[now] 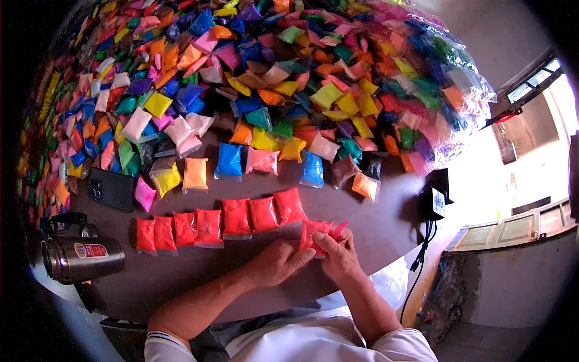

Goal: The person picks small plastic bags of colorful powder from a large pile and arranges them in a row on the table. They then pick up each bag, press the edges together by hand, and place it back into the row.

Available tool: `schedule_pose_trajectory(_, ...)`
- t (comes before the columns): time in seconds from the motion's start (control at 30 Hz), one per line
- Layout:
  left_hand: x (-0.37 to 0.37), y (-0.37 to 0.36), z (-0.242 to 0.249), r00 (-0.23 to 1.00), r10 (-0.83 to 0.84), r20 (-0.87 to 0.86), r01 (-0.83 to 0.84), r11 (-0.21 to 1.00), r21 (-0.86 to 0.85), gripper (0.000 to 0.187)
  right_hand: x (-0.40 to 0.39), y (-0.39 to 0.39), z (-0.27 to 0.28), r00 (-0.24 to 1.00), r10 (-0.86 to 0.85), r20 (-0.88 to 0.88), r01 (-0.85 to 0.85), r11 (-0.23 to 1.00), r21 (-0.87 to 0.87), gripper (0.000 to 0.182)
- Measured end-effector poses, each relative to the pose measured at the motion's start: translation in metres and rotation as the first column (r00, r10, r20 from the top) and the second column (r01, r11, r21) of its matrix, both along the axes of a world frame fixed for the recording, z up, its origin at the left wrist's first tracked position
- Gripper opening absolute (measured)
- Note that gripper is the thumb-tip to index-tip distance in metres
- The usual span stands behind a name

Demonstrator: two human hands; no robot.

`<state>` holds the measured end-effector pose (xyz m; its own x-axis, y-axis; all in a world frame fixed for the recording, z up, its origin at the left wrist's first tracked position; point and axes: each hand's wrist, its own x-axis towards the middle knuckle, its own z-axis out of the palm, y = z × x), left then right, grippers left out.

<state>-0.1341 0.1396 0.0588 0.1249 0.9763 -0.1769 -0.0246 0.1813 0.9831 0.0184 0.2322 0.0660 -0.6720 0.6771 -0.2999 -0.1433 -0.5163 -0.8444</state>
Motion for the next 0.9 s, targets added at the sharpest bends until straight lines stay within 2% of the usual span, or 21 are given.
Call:
schedule_pose_trajectory(0.13,0.001,0.001,0.003,0.998,0.029,0.053,-0.030,0.999,0.020,0.038,-0.003,0.003,-0.002,0.999,0.031,-0.037,-0.030,0.999,0.044,0.024)
schedule_pose_trajectory(0.2,0.000,0.000,0.004,0.997,0.003,0.072,-0.002,1.000,-0.009,0.040,-0.002,0.004,0.003,0.969,0.032,-0.245,-0.076,0.982,-0.174,0.033)
schedule_pose_trajectory(0.23,0.000,-0.001,0.003,0.995,-0.023,0.094,0.027,0.999,-0.036,0.042,0.002,0.006,-0.005,0.970,0.029,-0.243,-0.074,0.981,-0.179,0.033)
schedule_pose_trajectory(0.3,0.000,-0.002,0.000,0.989,-0.032,0.145,0.042,0.997,-0.068,0.044,0.010,0.012,-0.027,0.947,0.030,-0.319,-0.153,0.917,-0.367,0.045)
schedule_pose_trajectory(0.33,0.000,-0.002,-0.001,0.980,-0.037,0.194,0.056,0.994,-0.097,0.045,0.007,0.011,-0.019,0.947,0.030,-0.319,-0.153,0.917,-0.368,0.045)
schedule_pose_trajectory(0.4,0.000,-0.003,-0.001,0.975,-0.035,0.221,0.053,0.995,-0.080,0.046,-0.003,0.008,0.005,0.964,0.115,-0.239,-0.190,0.928,-0.319,0.051)
schedule_pose_trajectory(0.43,0.000,-0.003,-0.001,0.968,-0.034,0.249,0.051,0.997,-0.063,0.048,-0.004,0.007,0.006,0.964,0.114,-0.238,-0.189,0.929,-0.319,0.051)
schedule_pose_trajectory(0.5,0.000,-0.004,-0.002,0.969,-0.044,0.244,0.063,0.996,-0.071,0.049,-0.007,0.006,0.008,0.956,0.136,-0.261,-0.194,0.958,-0.211,0.054)
schedule_pose_trajectory(0.73,-0.006,-0.002,0.015,0.968,-0.090,0.234,0.119,0.986,-0.114,0.054,-0.007,0.008,0.022,0.958,0.172,-0.229,-0.215,0.961,-0.175,0.053)
schedule_pose_trajectory(0.83,-0.005,-0.004,0.002,0.977,-0.087,0.197,0.097,0.995,-0.040,0.049,-0.003,0.009,0.014,0.983,0.116,-0.142,-0.128,0.989,-0.077,0.046)
schedule_pose_trajectory(0.87,-0.004,-0.003,0.001,0.977,-0.087,0.196,0.096,0.995,-0.037,0.049,-0.004,0.008,0.021,0.992,0.124,-0.011,-0.124,0.992,-0.009,0.042)
schedule_pose_trajectory(0.9,-0.002,-0.001,0.002,0.985,-0.081,0.154,0.075,0.996,0.048,0.046,-0.004,0.009,0.026,0.985,0.121,0.120,-0.129,0.990,0.060,0.037)
